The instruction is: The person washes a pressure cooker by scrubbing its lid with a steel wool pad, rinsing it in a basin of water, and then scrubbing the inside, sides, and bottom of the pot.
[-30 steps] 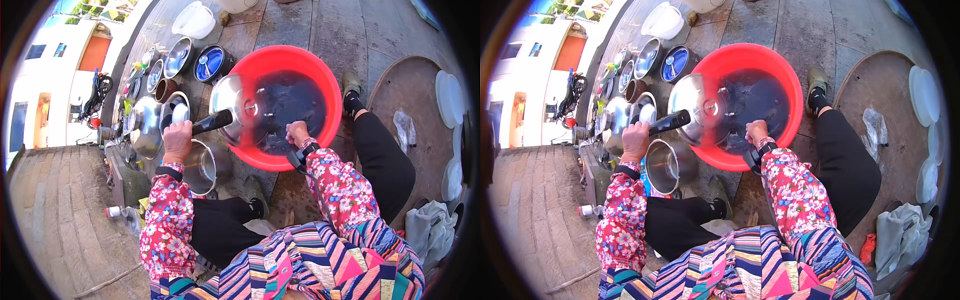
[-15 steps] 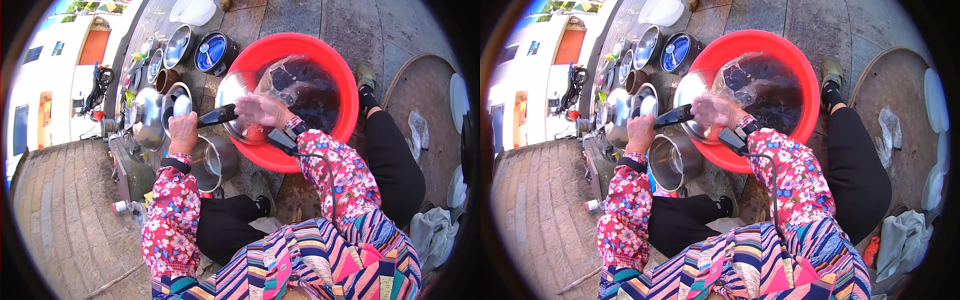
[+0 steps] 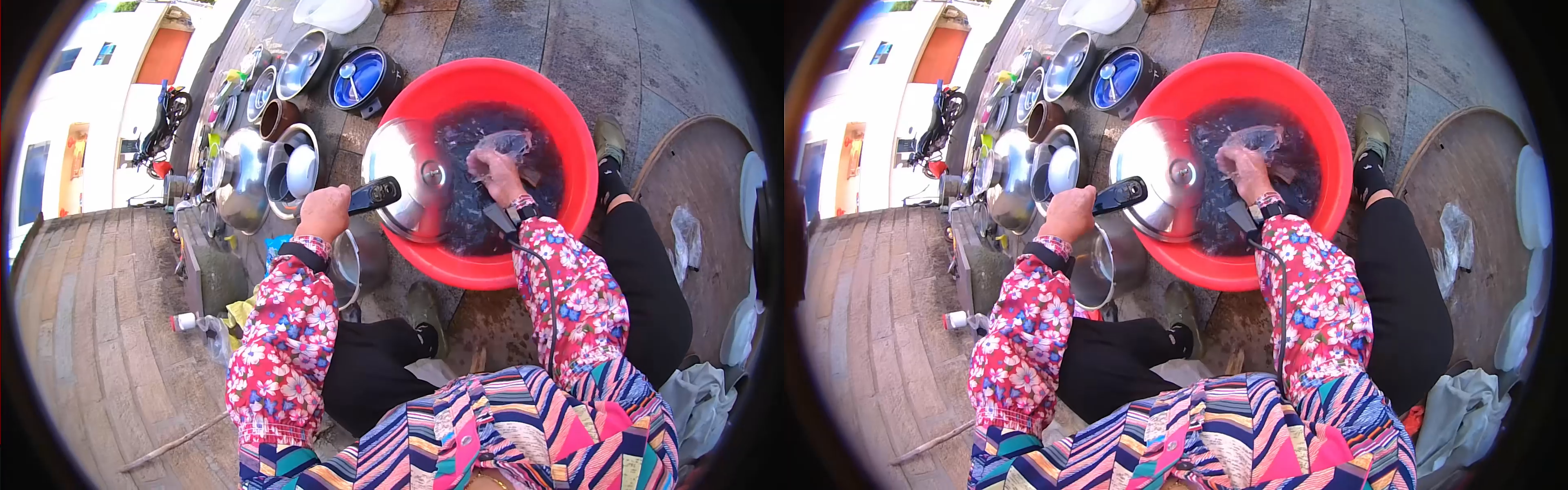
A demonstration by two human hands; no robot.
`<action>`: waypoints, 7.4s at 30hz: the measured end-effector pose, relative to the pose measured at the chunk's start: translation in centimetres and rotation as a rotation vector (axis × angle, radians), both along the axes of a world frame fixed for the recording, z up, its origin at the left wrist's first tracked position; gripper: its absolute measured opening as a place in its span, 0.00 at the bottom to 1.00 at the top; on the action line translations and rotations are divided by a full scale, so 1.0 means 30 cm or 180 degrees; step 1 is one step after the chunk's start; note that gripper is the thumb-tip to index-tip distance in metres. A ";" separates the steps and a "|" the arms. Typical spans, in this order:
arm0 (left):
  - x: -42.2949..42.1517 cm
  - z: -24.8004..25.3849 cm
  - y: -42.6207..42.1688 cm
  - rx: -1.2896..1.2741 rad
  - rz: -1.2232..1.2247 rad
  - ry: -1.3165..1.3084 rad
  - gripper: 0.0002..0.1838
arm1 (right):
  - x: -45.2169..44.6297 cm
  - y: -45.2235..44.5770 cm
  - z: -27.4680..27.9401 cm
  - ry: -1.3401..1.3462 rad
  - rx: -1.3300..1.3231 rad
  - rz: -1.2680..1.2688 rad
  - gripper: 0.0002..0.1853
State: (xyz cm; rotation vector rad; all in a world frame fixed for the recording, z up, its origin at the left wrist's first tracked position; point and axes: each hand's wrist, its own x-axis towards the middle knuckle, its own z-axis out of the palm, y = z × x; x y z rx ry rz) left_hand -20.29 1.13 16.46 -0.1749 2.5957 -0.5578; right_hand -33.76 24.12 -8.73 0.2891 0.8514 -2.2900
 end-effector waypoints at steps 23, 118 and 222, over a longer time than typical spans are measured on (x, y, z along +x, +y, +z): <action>0.374 0.282 -0.013 -0.0947 -0.0104 0.1776 0.07 | 0.227 -0.039 0.111 0.4572 0.2711 0.5480 0.28; 1.036 -0.296 -0.038 0.1328 0.3389 0.3163 0.18 | 0.096 0.331 0.446 0.0148 0.0815 0.1567 0.23; 0.398 0.626 0.190 0.5832 0.5055 0.0079 0.17 | -0.208 0.018 0.248 0.2344 0.3217 0.1918 0.16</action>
